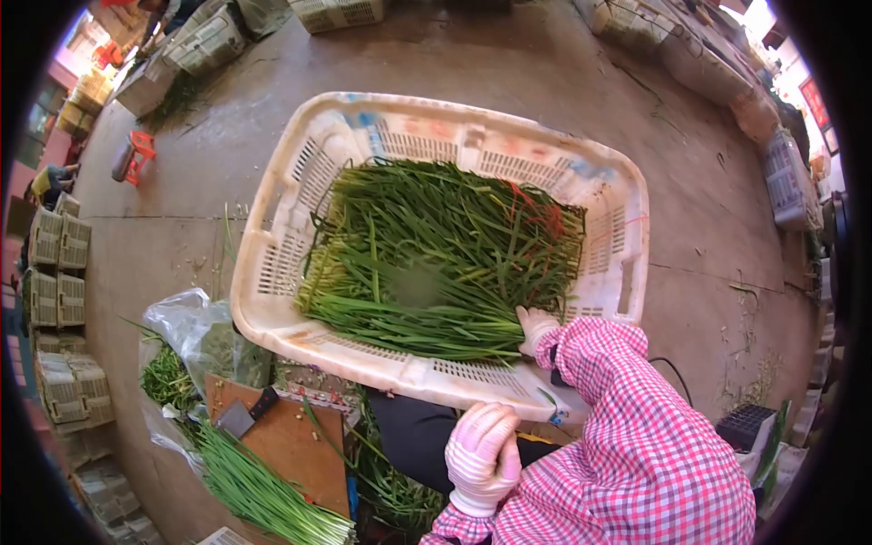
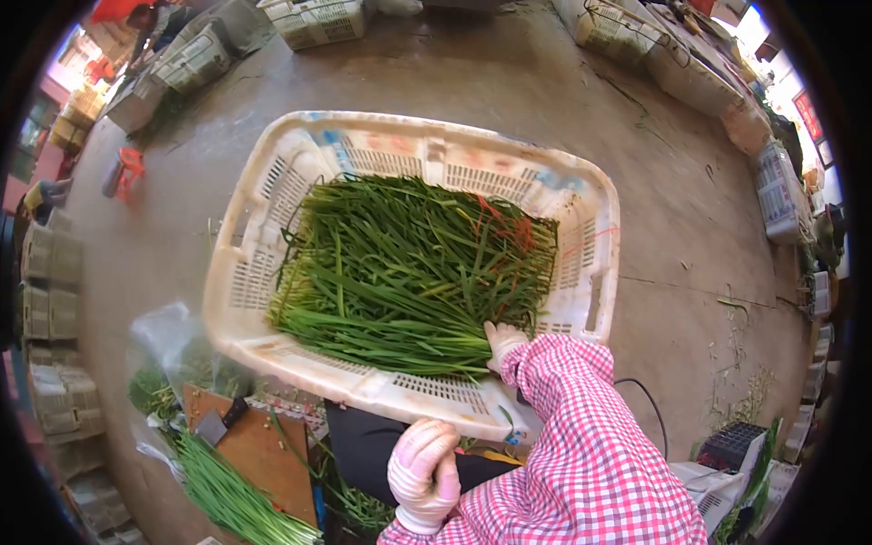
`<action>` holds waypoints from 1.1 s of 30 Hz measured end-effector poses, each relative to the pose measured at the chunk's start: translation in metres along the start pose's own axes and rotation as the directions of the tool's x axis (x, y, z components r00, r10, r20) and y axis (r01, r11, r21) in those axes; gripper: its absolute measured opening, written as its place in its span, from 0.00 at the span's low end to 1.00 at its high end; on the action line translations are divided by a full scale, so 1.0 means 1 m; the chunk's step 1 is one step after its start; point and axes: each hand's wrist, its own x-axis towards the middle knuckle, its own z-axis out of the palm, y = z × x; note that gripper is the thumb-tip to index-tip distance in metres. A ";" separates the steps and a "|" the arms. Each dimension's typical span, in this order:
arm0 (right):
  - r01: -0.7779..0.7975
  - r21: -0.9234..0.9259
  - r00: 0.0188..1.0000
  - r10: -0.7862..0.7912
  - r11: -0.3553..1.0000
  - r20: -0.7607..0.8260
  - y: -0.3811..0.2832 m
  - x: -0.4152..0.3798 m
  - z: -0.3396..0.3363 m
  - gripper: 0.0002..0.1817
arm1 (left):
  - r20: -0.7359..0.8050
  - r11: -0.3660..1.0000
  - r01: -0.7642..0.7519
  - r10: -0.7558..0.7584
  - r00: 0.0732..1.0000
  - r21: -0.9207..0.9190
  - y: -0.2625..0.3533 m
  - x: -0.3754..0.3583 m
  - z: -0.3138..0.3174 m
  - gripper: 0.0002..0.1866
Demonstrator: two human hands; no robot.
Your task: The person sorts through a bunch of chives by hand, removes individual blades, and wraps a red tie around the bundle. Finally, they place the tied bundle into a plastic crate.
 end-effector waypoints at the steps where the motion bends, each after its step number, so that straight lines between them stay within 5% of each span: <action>1: 0.002 0.000 1.000 -0.002 1.000 0.016 0.002 0.003 0.000 0.41 | -0.003 1.000 0.009 -0.009 1.000 0.002 0.002 0.001 -0.001 0.09; 14: 0.152 0.027 0.967 -0.154 0.988 0.204 0.015 0.010 -0.055 0.39 | -0.055 0.999 0.038 -0.038 0.998 0.007 0.003 -0.008 0.004 0.10; 16: 0.170 0.106 0.950 -0.191 0.980 0.247 0.025 0.022 -0.066 0.35 | -0.055 0.999 0.041 -0.040 0.998 0.010 0.004 -0.009 0.004 0.10; 18: 0.080 0.431 0.843 -0.292 0.899 0.452 0.041 0.036 -0.084 0.33 | -0.057 0.998 0.066 -0.066 0.996 0.007 0.005 -0.008 0.005 0.09; 20: -0.036 0.347 0.871 -0.140 0.937 0.470 0.043 0.041 -0.099 0.29 | -0.063 0.998 0.070 -0.069 0.996 0.010 0.005 -0.010 0.006 0.10; 22: -0.010 0.455 0.842 -0.239 0.890 0.485 0.054 0.050 -0.086 0.30 | -0.113 0.978 0.198 -0.205 0.972 -0.066 0.006 -0.012 0.009 0.09; 23: -0.116 0.531 0.865 -0.177 0.839 0.469 0.048 0.030 -0.084 0.30 | -0.057 0.923 0.322 -0.341 0.938 -0.211 0.007 -0.017 0.009 0.14; 24: -0.033 0.518 0.878 -0.223 0.855 0.424 0.050 0.036 -0.065 0.28 | -0.064 0.924 0.322 -0.341 0.938 -0.205 0.009 -0.015 0.014 0.14; 26: -0.045 0.649 0.893 -0.260 0.760 0.367 0.048 0.029 -0.033 0.26 | 0.027 0.435 0.490 -0.726 0.687 -0.755 0.017 -0.008 0.028 0.20; 28: -0.164 0.714 0.900 -0.193 0.681 0.390 0.038 0.002 -0.037 0.27 | 0.170 0.214 0.519 -0.786 0.595 -0.827 0.006 -0.010 0.038 0.27; 30: -0.006 0.716 0.932 -0.255 0.698 0.256 0.045 0.015 -0.017 0.22 | 0.176 0.122 0.452 -0.807 0.563 -0.883 -0.006 -0.008 0.052 0.29; 32: -0.047 0.701 0.925 -0.234 0.712 0.299 0.044 0.014 -0.002 0.21 | 0.145 0.155 0.432 -0.797 0.586 -0.889 -0.016 -0.007 0.062 0.31; 33: 0.021 0.777 0.921 -0.314 0.630 0.230 0.047 0.024 0.027 0.22 | 0.131 0.145 0.410 -0.808 0.574 -0.901 -0.026 -0.008 0.068 0.30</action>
